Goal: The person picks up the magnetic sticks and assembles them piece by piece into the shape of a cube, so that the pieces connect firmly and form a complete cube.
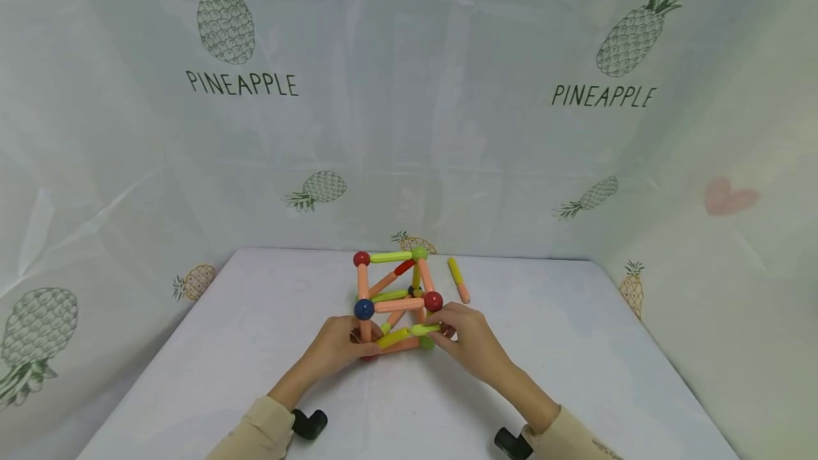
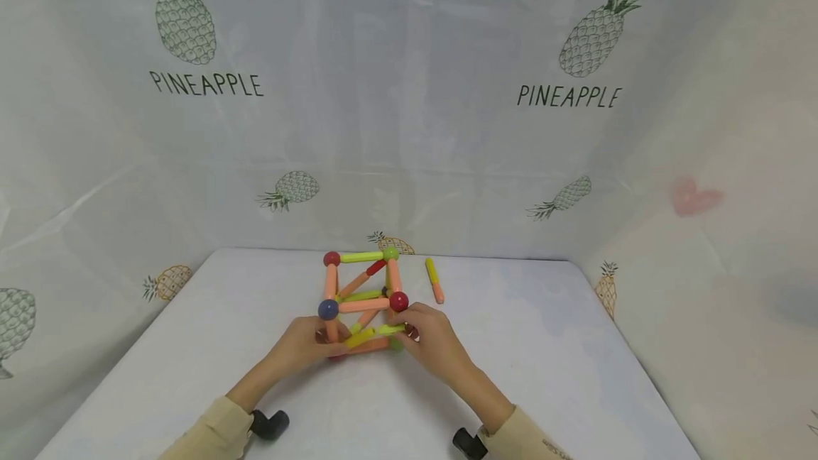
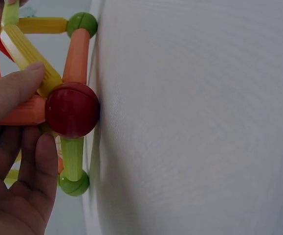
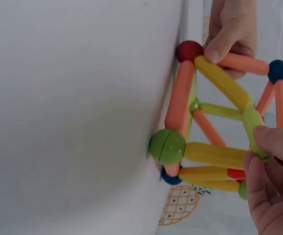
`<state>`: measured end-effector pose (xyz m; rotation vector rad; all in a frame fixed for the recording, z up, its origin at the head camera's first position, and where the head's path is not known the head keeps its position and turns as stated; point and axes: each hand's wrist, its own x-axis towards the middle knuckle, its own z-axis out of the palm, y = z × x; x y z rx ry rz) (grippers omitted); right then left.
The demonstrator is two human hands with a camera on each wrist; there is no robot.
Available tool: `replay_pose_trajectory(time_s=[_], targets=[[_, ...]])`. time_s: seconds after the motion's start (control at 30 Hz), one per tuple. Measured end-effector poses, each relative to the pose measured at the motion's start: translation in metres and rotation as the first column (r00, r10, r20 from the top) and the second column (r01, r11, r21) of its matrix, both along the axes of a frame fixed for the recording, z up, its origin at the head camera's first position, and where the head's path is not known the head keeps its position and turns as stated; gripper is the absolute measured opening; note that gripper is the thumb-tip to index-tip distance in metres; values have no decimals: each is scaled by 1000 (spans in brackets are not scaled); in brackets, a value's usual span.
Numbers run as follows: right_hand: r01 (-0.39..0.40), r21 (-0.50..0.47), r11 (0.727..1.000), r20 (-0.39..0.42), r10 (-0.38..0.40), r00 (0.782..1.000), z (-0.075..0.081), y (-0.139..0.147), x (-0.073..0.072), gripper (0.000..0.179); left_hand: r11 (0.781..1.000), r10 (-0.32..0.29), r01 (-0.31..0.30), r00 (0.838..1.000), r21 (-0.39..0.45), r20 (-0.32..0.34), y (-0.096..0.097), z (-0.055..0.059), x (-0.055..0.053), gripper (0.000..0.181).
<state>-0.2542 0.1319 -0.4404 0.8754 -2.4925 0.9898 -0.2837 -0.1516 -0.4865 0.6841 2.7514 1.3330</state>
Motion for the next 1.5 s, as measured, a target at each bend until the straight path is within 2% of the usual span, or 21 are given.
replay_pose_trajectory(time_s=[0.3,0.47,0.6,0.73,0.83,0.93,1.03,1.17,1.27,1.43,1.5], targets=[[34,-93,995,42,-30,999,-2,-8,4,24,1000,5,-5,1000,-3,7,-1,1,0,17],[91,-223,971,169,-53,984,-8,-11,7,29,1000,4,-4,1000,-11,4,-1,-1,-1,18],[145,-366,919,292,-34,956,-14,-15,12,32,1000,-1,1,1000,-16,9,-1,-2,-1,17],[212,-495,843,387,-5,922,-19,-19,16,38,1000,-11,11,1000,-10,14,-1,-1,-1,17],[270,-553,788,457,15,889,-22,-21,16,49,1000,-11,11,1000,-7,14,-1,-1,-1,17],[306,-566,766,502,26,865,-23,-21,13,60,1000,-6,6,1000,-10,8,-1,-1,0,18],[312,-550,775,512,17,859,-23,-21,9,65,1000,0,0,1000,-14,-1,-1,0,0,17],[314,-486,816,472,-57,880,-23,-20,4,62,1000,8,-8,1000,-7,-6,0,0,1,17],[320,-451,833,452,-96,887,-23,-19,1,61,1000,13,-13,1000,-3,-3,1,1,2,16],[296,-470,831,469,-48,882,-23,-18,-1,64,1000,19,-19,1000,-7,6,1,2,2,16],[279,-478,833,463,-31,886,-23,-18,0,65,1000,21,-21,1000,-4,9,0,2,2,15]])
